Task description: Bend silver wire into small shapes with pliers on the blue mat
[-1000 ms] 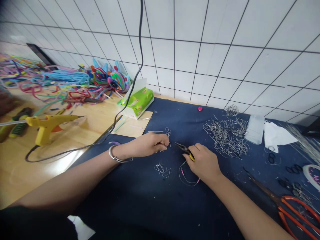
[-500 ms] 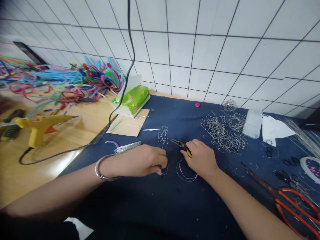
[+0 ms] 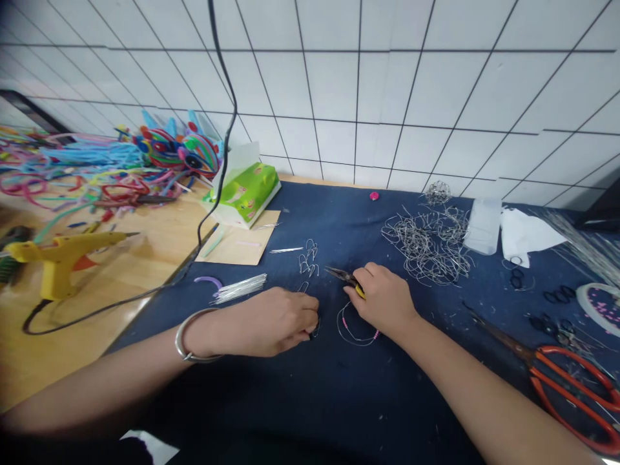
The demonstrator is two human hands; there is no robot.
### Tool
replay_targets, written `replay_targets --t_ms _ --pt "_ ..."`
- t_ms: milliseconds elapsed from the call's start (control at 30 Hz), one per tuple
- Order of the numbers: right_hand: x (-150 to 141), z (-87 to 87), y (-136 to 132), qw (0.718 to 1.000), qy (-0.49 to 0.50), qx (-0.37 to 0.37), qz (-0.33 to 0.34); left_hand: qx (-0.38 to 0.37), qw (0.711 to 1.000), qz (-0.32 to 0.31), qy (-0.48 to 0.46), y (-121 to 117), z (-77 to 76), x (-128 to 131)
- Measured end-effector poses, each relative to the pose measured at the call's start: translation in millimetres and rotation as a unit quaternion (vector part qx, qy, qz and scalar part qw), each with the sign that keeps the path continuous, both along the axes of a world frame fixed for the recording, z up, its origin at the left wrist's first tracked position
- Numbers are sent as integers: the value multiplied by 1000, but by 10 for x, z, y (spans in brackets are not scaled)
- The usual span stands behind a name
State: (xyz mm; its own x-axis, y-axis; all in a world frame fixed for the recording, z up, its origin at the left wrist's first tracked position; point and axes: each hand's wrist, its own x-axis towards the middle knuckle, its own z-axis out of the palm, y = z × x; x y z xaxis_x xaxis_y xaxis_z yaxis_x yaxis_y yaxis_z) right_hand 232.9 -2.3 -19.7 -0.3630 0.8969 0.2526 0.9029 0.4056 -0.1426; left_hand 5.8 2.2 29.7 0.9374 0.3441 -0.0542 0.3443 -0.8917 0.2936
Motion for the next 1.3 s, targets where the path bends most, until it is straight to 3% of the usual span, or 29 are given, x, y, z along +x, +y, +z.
replay_targets --t_ms 133,300,500,600,733,867,1100,1300 --pt "6 -3 4 1000 4 5 6 -20 1000 20 -2 11 79 -22" --pt "12 12 8 1000 -1 -6 9 -104 993 59 -20 79 166 -27" --pt "17 27 3 1000 8 -5 11 -196 975 70 -81 210 150 -18" --pt "18 27 2 1000 19 2 25 -262 951 113 -120 296 98 -44" --pt "14 52 1 998 19 17 56 -368 894 196 -162 410 21 -96" --pt "26 114 -3 994 -15 59 90 -404 855 244 -216 474 -25 -125" --pt "104 187 -21 972 -105 172 118 -479 810 256 -220 480 -47 -134" --pt "96 215 -46 960 -135 200 144 -514 793 248 -213 485 -39 -143"
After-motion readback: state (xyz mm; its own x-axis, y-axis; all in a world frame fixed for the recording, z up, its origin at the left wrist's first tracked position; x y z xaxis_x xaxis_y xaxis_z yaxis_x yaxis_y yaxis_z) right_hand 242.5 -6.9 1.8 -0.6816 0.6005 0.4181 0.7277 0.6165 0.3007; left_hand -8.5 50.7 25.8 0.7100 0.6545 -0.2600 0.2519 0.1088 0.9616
